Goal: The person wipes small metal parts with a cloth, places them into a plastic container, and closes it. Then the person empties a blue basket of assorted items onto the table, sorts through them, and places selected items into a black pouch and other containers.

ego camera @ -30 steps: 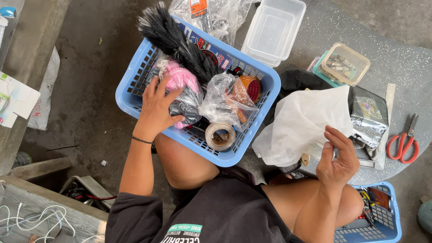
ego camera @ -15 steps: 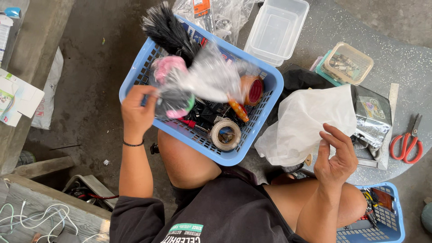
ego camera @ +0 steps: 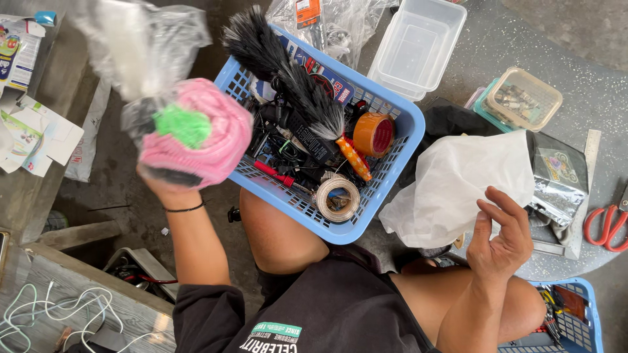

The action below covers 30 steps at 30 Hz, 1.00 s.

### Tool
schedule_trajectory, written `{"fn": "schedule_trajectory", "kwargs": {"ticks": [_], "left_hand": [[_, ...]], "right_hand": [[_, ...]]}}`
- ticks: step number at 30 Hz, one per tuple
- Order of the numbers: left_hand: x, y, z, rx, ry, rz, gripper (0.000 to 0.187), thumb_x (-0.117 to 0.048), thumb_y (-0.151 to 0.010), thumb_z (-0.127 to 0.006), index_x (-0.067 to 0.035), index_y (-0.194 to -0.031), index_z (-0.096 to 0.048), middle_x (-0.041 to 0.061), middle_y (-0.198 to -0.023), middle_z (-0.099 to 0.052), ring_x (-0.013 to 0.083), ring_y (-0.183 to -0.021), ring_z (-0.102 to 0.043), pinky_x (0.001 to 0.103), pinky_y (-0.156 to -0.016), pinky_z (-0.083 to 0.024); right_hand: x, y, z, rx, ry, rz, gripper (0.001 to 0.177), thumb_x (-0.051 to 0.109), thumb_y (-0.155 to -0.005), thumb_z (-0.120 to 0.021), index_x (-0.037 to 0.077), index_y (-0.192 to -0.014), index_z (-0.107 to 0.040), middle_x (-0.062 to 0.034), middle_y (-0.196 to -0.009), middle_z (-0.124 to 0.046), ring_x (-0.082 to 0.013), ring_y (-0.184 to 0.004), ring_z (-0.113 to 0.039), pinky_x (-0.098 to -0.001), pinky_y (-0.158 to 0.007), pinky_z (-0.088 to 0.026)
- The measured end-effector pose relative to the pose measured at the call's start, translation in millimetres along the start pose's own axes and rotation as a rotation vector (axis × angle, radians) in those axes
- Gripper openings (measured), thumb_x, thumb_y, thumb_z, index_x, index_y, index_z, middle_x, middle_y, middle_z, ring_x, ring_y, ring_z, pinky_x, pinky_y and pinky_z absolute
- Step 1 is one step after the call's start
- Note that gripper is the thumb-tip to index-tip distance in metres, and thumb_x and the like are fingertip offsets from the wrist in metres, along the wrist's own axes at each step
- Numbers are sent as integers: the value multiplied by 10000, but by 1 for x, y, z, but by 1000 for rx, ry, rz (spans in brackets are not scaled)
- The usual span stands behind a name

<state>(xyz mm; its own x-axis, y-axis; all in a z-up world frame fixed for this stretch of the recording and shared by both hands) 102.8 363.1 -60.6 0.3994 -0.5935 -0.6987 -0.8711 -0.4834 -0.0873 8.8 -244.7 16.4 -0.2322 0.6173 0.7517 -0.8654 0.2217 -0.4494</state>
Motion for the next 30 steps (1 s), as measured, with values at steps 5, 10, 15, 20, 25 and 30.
{"fn": "schedule_trajectory", "kwargs": {"ticks": [5, 10, 15, 20, 25, 30], "left_hand": [[-53, 15, 15, -114, 93, -72, 406, -235, -991, -548, 3, -1318, -578, 134, -1304, -670, 292, -1236, -690, 463, -1086, -580], [-101, 30, 28, -178, 49, -173, 455, -263, -995, -569, -1, -1367, -539, 112, -1345, -645, 294, -1290, -667, 470, -1115, -569], [-127, 45, 78, -217, -305, -505, 362, -197, -1037, -614, 7, -1330, -551, 87, -1311, -644, 268, -1278, -658, 456, -1121, -572], [-110, 59, 149, -343, -814, -562, 186, -154, -1182, -600, 29, -1152, -588, 95, -1176, -639, 162, -1092, -621, 314, -974, -556], [-86, 87, 215, -570, -1248, -472, 163, -101, -1123, -620, 61, -1103, -621, 98, -1089, -676, 154, -985, -653, 309, -906, -561], [-48, 123, 231, -744, -1474, -269, 155, -88, -988, -749, 60, -1028, -721, 124, -971, -740, 186, -845, -694, 336, -755, -567]], "right_hand": [[-7, 0, 1, -2, -36, -1, 154, -159, -1019, -625, -36, -1079, -697, -179, -1319, -655, -253, -1232, -670, -331, -1063, -559], [-15, 3, -1, 6, -42, 0, 152, -159, -1027, -620, -37, -1081, -693, -184, -1331, -648, -255, -1238, -663, -334, -1068, -554], [-23, 5, 0, 18, -56, -6, 151, -172, -1043, -615, -52, -1101, -687, -186, -1354, -634, -265, -1268, -654, -345, -1096, -556], [-25, 6, 1, 13, -73, 7, 153, -187, -1061, -619, -63, -1125, -681, -190, -1367, -616, -270, -1285, -645, -351, -1114, -558], [-22, 4, -1, 32, -75, -22, 137, -124, -1034, -617, -50, -1132, -679, -185, -1375, -615, -258, -1283, -619, -356, -1131, -540], [-13, -2, -2, 133, -102, 54, 224, 52, -958, -668, -30, -1167, -681, -184, -1389, -619, -249, -1313, -587, -343, -1139, -464]]}}
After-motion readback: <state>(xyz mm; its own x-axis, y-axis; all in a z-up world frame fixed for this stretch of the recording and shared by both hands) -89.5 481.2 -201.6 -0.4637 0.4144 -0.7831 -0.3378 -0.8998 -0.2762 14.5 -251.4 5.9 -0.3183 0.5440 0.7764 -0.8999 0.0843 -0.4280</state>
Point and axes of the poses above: each hand's wrist, its own y-axis away from the middle knuckle, its own z-axis out of the back of the hand, x = y × z, the point moved 9 cm from there along -y, towards the middle knuckle
